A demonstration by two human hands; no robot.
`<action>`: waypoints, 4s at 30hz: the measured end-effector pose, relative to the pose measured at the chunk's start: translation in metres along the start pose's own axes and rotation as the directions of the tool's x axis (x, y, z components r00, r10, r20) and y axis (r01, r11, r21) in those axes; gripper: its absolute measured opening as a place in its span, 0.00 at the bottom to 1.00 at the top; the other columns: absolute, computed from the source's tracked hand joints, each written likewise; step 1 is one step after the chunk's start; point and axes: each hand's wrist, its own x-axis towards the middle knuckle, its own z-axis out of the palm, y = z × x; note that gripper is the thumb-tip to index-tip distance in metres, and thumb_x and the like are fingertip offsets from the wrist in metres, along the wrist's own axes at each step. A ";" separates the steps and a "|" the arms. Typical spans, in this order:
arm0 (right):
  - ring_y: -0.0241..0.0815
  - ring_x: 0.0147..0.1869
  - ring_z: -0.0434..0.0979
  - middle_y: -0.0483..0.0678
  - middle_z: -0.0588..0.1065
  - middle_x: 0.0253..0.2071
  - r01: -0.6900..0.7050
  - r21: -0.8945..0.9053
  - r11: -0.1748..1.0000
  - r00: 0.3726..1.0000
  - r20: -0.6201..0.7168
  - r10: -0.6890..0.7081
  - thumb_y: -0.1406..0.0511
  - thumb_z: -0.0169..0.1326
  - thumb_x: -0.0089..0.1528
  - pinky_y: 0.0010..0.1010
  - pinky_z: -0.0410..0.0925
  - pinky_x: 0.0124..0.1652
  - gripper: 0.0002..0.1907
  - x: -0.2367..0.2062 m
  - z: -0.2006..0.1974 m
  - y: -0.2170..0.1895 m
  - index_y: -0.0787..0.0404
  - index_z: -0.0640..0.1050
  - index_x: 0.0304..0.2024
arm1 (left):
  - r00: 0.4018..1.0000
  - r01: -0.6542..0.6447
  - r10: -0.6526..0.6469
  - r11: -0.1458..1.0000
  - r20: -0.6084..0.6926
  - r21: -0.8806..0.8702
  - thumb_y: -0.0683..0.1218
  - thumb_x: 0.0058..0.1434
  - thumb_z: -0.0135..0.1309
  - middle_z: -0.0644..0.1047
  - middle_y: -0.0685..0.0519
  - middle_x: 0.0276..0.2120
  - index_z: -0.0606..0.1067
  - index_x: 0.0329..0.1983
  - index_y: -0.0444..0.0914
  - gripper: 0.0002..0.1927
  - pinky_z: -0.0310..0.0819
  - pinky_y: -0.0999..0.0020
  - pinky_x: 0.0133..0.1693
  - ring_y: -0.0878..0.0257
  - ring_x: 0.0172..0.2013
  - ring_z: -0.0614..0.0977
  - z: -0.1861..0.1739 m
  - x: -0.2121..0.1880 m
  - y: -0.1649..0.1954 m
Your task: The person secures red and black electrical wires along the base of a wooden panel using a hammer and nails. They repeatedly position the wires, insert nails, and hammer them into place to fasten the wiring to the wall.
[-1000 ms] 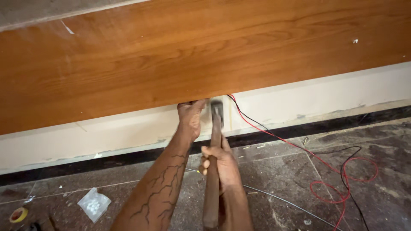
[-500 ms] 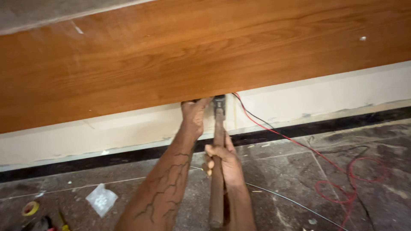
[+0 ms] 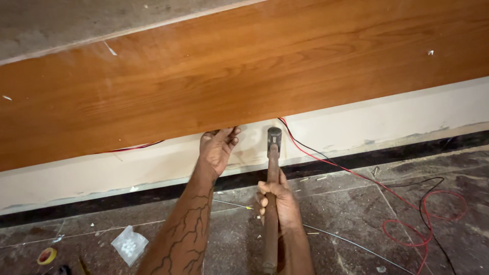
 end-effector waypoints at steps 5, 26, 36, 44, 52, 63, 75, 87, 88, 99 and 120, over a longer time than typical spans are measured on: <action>0.33 0.19 0.69 0.44 0.69 0.24 -0.044 0.143 0.989 0.991 0.130 0.025 0.71 0.53 0.57 0.24 0.65 0.16 0.41 0.007 0.008 -0.004 0.46 0.60 0.73 | 0.992 -0.105 0.103 0.994 -0.071 -0.026 0.39 0.63 0.60 0.81 0.49 0.37 0.78 0.43 0.34 0.06 0.74 0.70 0.36 0.60 0.36 0.81 0.011 -0.001 -0.012; 0.33 0.19 0.67 0.44 0.67 0.24 -0.071 0.001 0.997 0.995 0.072 0.071 0.73 0.54 0.58 0.24 0.63 0.16 0.35 -0.006 0.014 0.003 0.45 0.66 0.66 | 0.976 -0.194 0.175 0.969 -0.132 -0.151 0.37 0.60 0.61 0.79 0.51 0.35 0.76 0.42 0.34 0.09 0.74 0.68 0.35 0.60 0.33 0.78 0.022 0.008 -0.037; 0.35 0.21 0.67 0.44 0.66 0.25 -0.172 0.250 0.953 0.979 -0.066 0.194 0.72 0.53 0.58 0.26 0.61 0.18 0.21 0.013 0.017 0.013 0.53 0.61 0.49 | 0.972 -0.194 0.179 0.977 -0.151 -0.093 0.36 0.62 0.60 0.79 0.49 0.33 0.76 0.40 0.34 0.05 0.74 0.70 0.34 0.60 0.32 0.80 0.021 0.010 -0.038; 0.35 0.17 0.65 0.43 0.65 0.19 0.016 0.051 0.999 0.999 -0.046 -0.014 0.72 0.54 0.55 0.26 0.61 0.14 0.28 -0.006 0.024 0.021 0.46 0.69 0.57 | 0.975 -0.186 0.175 0.980 -0.134 -0.075 0.36 0.62 0.60 0.79 0.50 0.34 0.77 0.40 0.33 0.05 0.75 0.69 0.35 0.61 0.33 0.79 0.024 0.008 -0.034; 0.35 0.20 0.68 0.44 0.68 0.25 -0.050 0.153 0.987 0.993 0.117 0.032 0.72 0.53 0.57 0.26 0.64 0.17 0.32 0.015 0.012 0.009 0.49 0.63 0.62 | 0.974 -0.170 0.151 0.979 -0.168 -0.108 0.35 0.62 0.59 0.79 0.49 0.34 0.77 0.40 0.33 0.05 0.75 0.70 0.34 0.60 0.32 0.80 0.022 0.011 -0.036; 0.34 0.20 0.67 0.43 0.65 0.26 -0.081 0.271 0.959 0.997 0.016 0.080 0.74 0.51 0.58 0.25 0.63 0.17 0.28 0.006 0.020 0.017 0.52 0.63 0.60 | 0.979 -0.165 0.152 0.982 -0.138 -0.090 0.36 0.61 0.60 0.79 0.50 0.35 0.76 0.41 0.33 0.07 0.73 0.71 0.34 0.61 0.32 0.80 0.020 0.010 -0.035; 0.34 0.20 0.68 0.45 0.67 0.24 -0.032 0.147 0.989 0.999 0.034 0.028 0.72 0.53 0.58 0.27 0.64 0.17 0.28 0.007 0.030 0.011 0.55 0.64 0.61 | 0.970 -0.200 0.191 0.979 -0.152 -0.042 0.35 0.62 0.59 0.78 0.48 0.35 0.75 0.42 0.30 0.06 0.73 0.68 0.33 0.61 0.32 0.79 0.022 0.012 -0.039; 0.36 0.19 0.69 0.45 0.68 0.24 0.001 0.139 0.990 1.000 0.030 -0.005 0.73 0.53 0.57 0.28 0.64 0.16 0.35 0.014 0.023 0.027 0.53 0.64 0.66 | 0.968 -0.202 0.189 0.978 -0.166 -0.061 0.35 0.62 0.59 0.79 0.50 0.34 0.76 0.42 0.32 0.06 0.73 0.69 0.33 0.61 0.31 0.79 0.027 0.008 -0.036; 0.37 0.20 0.69 0.45 0.67 0.25 -0.061 0.224 0.973 0.998 0.004 0.061 0.73 0.53 0.58 0.28 0.64 0.17 0.33 0.020 0.025 0.027 0.56 0.62 0.66 | 0.969 -0.206 0.196 0.977 -0.152 -0.051 0.35 0.61 0.59 0.79 0.51 0.34 0.76 0.42 0.33 0.07 0.73 0.69 0.33 0.61 0.31 0.79 0.026 0.008 -0.035; 0.35 0.18 0.68 0.46 0.68 0.26 -0.001 0.164 0.986 0.998 0.056 -0.008 0.72 0.53 0.56 0.25 0.64 0.14 0.39 0.010 0.026 0.017 0.49 0.58 0.69 | 0.963 -0.222 0.205 0.972 -0.175 -0.081 0.36 0.63 0.59 0.79 0.49 0.35 0.77 0.41 0.32 0.06 0.73 0.70 0.33 0.61 0.32 0.79 0.026 0.009 -0.042; 0.33 0.19 0.67 0.46 0.71 0.29 -0.019 0.168 0.986 0.994 0.112 0.000 0.73 0.54 0.56 0.25 0.62 0.16 0.30 -0.001 0.006 0.016 0.55 0.65 0.61 | 0.972 -0.179 0.160 0.979 -0.169 -0.099 0.34 0.58 0.58 0.80 0.49 0.36 0.76 0.42 0.33 0.09 0.71 0.71 0.35 0.61 0.34 0.79 0.034 0.003 -0.042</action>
